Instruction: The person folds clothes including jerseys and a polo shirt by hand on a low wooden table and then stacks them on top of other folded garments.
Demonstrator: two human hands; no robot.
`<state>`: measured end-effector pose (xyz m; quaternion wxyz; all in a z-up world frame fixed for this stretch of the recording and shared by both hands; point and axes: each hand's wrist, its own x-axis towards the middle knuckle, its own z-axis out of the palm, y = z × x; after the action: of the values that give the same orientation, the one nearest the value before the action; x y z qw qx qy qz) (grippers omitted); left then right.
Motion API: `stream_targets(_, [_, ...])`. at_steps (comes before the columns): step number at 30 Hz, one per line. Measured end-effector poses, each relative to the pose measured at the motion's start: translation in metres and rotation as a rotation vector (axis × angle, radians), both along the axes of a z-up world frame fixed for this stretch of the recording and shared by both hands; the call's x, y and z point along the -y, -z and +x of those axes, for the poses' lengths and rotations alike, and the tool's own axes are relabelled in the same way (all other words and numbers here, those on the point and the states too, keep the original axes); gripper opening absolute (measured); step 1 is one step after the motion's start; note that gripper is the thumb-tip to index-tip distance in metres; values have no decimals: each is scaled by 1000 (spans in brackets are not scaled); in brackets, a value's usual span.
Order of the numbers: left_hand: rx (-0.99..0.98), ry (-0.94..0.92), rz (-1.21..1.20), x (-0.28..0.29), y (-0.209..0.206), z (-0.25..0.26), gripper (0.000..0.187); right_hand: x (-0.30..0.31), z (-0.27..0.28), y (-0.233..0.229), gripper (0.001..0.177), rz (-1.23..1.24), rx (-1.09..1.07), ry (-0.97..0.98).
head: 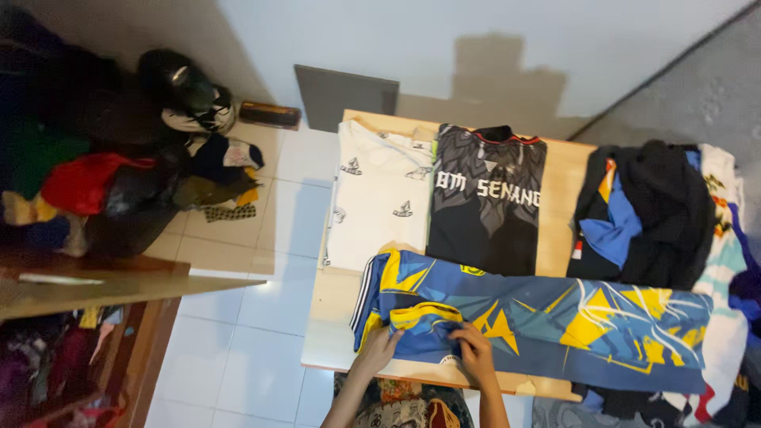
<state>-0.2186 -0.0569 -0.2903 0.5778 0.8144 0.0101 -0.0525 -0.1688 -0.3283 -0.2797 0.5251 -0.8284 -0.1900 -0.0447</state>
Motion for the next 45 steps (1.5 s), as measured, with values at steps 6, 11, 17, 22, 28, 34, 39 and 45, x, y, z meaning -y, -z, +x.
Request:
stream_targets(6, [-44, -12, -21, -1, 10, -5, 35, 2, -23, -5, 40, -88, -309, 242])
stream_targets(11, [147, -108, -101, -2, 2, 9, 28, -2, -21, -13, 40, -91, -47, 285])
stream_targets(17, [-58, -272, 52, -13, -44, 74, 37, -21, 28, -49, 49, -150, -42, 258])
stream_targets(22, [65, -464, 259, -41, -91, 105, 47, -52, 24, -74, 61, -441, 189, 315])
stream_targets(28, [271, -327, 377, -50, -116, 148, 77, -122, -12, -51, 88, -556, 23, -126])
stream_targets(34, [168, -153, 265, -63, -81, 150, 79, -130, -13, -54, 91, -717, -42, -225])
stream_targets(39, [82, -196, 134, -70, -68, 153, 66, -136, -14, -73, 99, -673, -75, -267])
stream_targets(45, [198, 15, 309, -77, -93, 155, 86, -147, -23, -61, 97, -683, -149, -339])
